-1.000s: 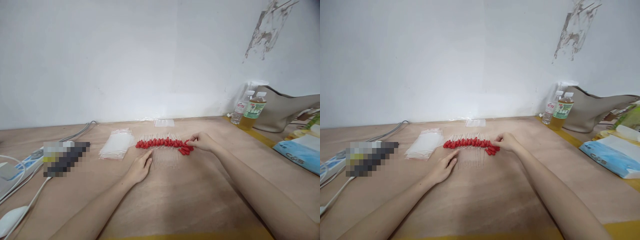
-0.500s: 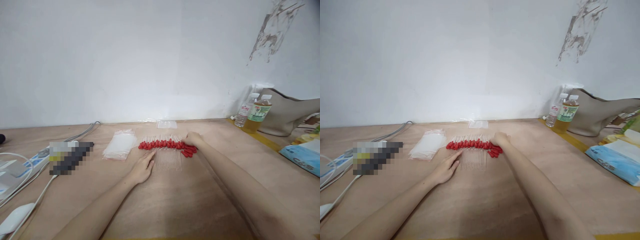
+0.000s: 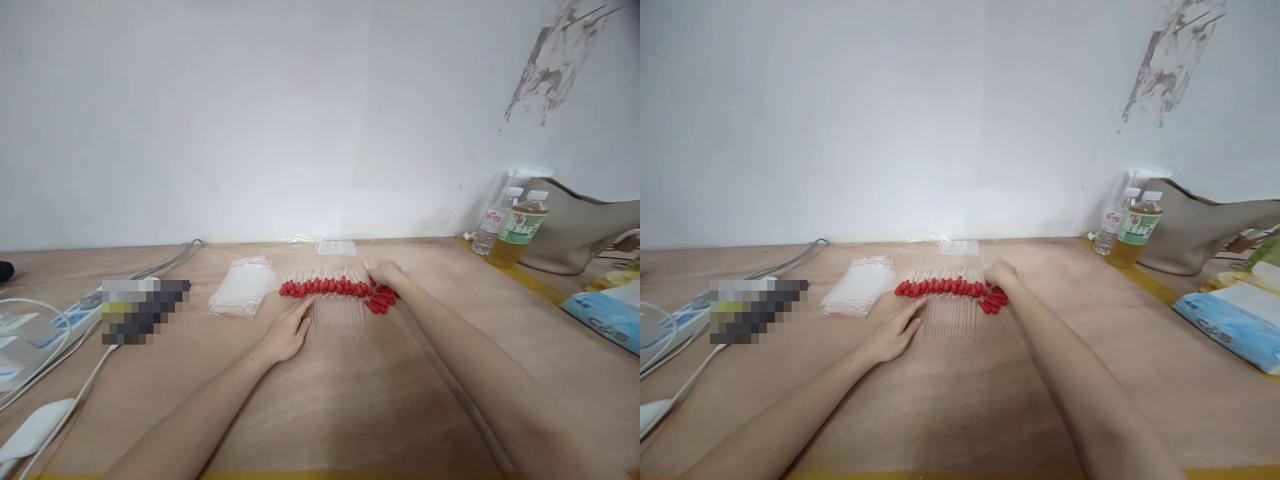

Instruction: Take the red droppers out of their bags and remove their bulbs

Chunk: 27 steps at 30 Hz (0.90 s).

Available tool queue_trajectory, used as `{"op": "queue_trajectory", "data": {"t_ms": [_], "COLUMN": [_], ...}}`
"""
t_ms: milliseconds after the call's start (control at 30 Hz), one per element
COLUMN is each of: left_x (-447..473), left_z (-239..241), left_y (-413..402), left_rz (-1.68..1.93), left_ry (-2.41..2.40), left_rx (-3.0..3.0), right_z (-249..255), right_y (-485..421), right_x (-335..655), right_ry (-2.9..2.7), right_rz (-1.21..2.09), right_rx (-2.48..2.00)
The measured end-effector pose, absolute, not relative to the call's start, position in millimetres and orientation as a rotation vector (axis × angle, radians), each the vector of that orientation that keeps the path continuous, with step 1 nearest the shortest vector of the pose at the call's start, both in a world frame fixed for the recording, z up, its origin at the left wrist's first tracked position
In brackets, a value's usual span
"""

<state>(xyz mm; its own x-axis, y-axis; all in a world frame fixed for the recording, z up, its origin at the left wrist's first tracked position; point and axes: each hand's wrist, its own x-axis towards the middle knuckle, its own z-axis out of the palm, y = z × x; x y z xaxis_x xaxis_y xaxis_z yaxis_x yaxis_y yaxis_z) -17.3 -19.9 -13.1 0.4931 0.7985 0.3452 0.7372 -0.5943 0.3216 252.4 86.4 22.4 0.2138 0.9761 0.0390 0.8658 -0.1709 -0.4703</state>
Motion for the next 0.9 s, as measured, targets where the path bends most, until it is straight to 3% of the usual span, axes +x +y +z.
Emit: {"op": "queue_trajectory", "data": {"t_ms": [267,500,900], "left_x": [-20.2,-18.6,4.3], "left_z": [-15.6,-10.1,1.9], "left_y": [-19.8,-29.8,-49.4], "left_rz": [0.768,1.061,1.062], "left_ry": [1.343,1.38,0.966], "left_rx": [2.577,2.474,3.093], "right_z": [46.4,-7.6,-19.2], "right_y": [36.4,-38.5,-47.6], "right_x": [232.1,219.0,212.4], "right_ry": [-1.709,-1.997,-2.224], "right_rz": [0.295,-0.087,-0.501], "right_rx": [-1.745,-1.003,-0.843]}}
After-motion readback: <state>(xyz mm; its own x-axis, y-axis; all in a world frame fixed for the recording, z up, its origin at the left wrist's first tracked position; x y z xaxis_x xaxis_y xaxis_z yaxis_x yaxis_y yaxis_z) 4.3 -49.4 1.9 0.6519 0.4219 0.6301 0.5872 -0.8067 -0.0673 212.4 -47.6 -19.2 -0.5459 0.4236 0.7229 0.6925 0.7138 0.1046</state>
